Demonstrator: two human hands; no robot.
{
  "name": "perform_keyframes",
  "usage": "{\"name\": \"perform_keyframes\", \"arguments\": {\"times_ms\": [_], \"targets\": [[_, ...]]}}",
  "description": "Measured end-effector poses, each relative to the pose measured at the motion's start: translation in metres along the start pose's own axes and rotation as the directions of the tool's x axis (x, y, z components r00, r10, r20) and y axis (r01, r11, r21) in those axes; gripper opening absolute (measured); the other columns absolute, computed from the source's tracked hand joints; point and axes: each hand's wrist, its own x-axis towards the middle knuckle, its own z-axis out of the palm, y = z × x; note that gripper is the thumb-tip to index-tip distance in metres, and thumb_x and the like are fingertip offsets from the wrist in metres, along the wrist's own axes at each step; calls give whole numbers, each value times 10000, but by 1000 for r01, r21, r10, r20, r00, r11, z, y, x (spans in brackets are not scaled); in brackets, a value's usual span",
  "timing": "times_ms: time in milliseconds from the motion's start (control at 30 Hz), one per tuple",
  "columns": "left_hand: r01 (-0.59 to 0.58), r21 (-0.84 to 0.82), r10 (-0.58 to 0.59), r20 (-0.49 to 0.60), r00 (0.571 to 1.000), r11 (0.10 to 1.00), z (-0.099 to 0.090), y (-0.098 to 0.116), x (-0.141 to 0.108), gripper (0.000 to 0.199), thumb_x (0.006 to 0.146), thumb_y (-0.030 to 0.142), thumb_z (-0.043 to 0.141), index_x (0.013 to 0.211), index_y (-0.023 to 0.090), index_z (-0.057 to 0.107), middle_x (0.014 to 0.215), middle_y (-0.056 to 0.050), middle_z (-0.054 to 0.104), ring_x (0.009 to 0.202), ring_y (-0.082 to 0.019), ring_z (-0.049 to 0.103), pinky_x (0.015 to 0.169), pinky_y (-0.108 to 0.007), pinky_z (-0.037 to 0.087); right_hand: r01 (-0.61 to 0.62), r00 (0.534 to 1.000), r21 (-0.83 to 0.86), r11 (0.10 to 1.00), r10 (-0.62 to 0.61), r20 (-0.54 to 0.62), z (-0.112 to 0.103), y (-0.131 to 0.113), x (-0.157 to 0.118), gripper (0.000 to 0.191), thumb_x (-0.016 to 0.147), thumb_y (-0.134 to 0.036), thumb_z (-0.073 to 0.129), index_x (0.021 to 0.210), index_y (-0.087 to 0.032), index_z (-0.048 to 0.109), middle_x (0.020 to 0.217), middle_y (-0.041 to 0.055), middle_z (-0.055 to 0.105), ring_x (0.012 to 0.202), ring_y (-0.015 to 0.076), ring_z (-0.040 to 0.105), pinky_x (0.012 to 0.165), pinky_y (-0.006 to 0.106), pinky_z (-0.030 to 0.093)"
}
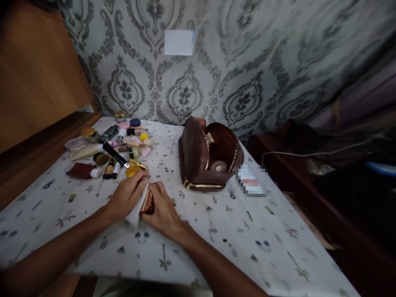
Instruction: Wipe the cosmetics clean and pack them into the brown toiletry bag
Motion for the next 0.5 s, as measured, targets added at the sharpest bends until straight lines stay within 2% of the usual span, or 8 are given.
{"name": "perform_keyframes", "arguments": {"times_ms": [100,200,267,333,400,433,500], "targets": [[33,-95,-36,-33,999,995,-1,-8,4,276,957,377,384,948,198,593,878,-39,655,857,-203,617,780,-308,450,-36,999,5,999,36,28,-2,-6,0,364,610,-157,721,936,-205,565,945,19,565,888,199,565,817,343,492],[104,-238,-133,-107,985,966,-5,-15,11,306,931,445,436,967,192,604,982,-51,657,933,-204,602,838,-305,450,-103,995,170,980,101,19,-13,-17,3,534,548,-210,828,1035,-220,608,981,4,632,905,194,599,820,319,487],[139,-262,-176,-124,977,955,-6,-18,13,351,911,498,457,971,190,614,1027,-58,656,960,-213,600,876,-317,446,-111,993,292,950,119,-12,-30,-27,6,597,528,-266,866,1069,-222,619,1012,8,651,921,192,618,816,304,490],[174,-241,-203,-104,974,955,-6,-21,13,401,885,551,470,968,192,627,1025,-64,666,957,-229,610,886,-339,454,-71,992,380,922,106,-71,-56,-39,10,596,547,-290,864,1083,-222,613,1014,8,655,916,186,630,809,295,496],[197,-187,-218,-100,971,962,-2,-27,11,446,847,596,488,958,195,649,1021,-68,676,978,-250,614,929,-369,453,-6,982,437,899,88,-168,-93,-49,18,596,575,-295,856,1102,-228,587,1013,6,654,900,178,639,808,295,501],[203,-162,-222,-105,969,966,0,-31,11,467,827,618,492,946,199,662,1012,-68,683,993,-262,615,953,-385,450,43,964,428,903,75,-255,-113,-52,23,575,590,-293,851,1091,-229,575,1030,8,650,911,175,637,832,301,497],[220,-122,-230,-73,971,968,6,-40,10,482,800,640,503,925,210,682,1020,-64,696,1040,-283,614,981,-403,449,108,898,345,932,58,-437,-154,-53,38,544,628,-300,827,1092,-236,550,1053,12,641,954,179,624,877,323,485]]}}
